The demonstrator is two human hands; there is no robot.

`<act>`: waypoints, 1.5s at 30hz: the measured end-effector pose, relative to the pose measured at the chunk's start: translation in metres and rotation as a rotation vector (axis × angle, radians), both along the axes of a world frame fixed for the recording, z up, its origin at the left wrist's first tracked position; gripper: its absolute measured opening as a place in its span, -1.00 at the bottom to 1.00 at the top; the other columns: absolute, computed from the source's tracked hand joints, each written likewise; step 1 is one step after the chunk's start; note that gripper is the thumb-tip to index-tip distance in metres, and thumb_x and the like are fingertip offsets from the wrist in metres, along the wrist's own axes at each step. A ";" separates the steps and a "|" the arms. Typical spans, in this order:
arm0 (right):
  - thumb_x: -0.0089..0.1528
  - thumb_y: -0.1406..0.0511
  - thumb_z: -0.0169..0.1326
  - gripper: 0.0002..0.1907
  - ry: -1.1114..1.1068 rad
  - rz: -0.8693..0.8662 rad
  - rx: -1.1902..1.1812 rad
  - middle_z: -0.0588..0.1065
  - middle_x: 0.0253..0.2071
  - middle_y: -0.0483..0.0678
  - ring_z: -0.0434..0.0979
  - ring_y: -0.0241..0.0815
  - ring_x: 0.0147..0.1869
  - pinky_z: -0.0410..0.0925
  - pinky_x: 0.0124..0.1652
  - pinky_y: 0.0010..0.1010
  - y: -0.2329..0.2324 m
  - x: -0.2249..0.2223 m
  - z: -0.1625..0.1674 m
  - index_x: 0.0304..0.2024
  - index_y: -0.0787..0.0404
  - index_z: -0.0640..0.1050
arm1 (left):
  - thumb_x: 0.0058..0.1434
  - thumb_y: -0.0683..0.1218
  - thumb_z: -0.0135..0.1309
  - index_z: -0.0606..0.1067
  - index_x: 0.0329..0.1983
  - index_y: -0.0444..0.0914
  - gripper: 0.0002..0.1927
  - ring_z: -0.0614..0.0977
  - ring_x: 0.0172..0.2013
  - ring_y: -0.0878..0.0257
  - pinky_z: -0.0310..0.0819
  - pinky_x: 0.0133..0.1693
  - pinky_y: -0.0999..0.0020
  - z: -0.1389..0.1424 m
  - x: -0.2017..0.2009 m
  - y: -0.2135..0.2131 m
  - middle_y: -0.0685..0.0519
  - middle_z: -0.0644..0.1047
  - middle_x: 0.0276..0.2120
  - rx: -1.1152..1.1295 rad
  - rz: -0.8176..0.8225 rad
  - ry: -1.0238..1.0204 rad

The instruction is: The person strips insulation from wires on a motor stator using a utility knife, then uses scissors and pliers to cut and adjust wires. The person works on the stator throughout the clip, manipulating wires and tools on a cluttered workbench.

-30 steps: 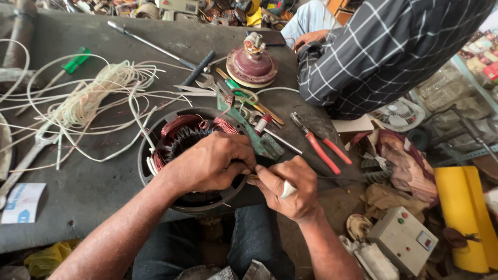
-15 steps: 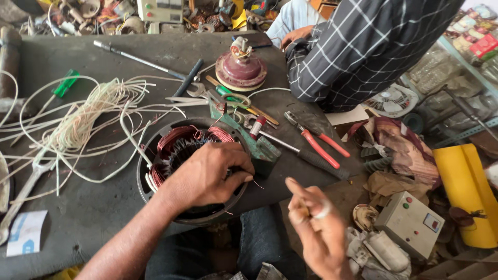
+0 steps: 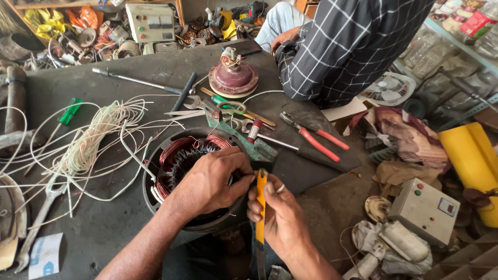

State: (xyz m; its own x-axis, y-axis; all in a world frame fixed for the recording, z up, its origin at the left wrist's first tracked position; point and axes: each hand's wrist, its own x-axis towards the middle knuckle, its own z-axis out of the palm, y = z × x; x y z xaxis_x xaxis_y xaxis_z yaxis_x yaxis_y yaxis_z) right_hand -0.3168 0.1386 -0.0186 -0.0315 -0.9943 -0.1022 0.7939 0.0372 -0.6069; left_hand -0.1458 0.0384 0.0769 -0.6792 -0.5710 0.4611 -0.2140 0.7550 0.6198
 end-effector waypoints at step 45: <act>0.15 0.53 0.16 -0.69 0.946 -0.474 -0.255 0.52 -0.16 -0.06 0.50 -0.34 -0.17 0.39 -0.17 -0.54 0.018 -0.023 0.037 -0.03 0.41 0.59 | 0.17 -0.21 0.11 0.49 -0.27 -0.32 -0.91 0.64 -0.27 -0.10 0.49 -0.24 0.11 -0.004 0.003 -0.008 -0.12 0.57 -0.37 0.052 -0.065 0.029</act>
State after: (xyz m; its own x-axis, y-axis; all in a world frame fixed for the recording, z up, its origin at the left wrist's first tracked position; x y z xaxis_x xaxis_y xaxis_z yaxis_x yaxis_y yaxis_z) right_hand -0.3401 0.1562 0.0181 -0.3753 -0.8487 0.3726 -0.0983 -0.3633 -0.9265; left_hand -0.1427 0.0306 0.0731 -0.7023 -0.5496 0.4524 -0.1467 0.7337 0.6635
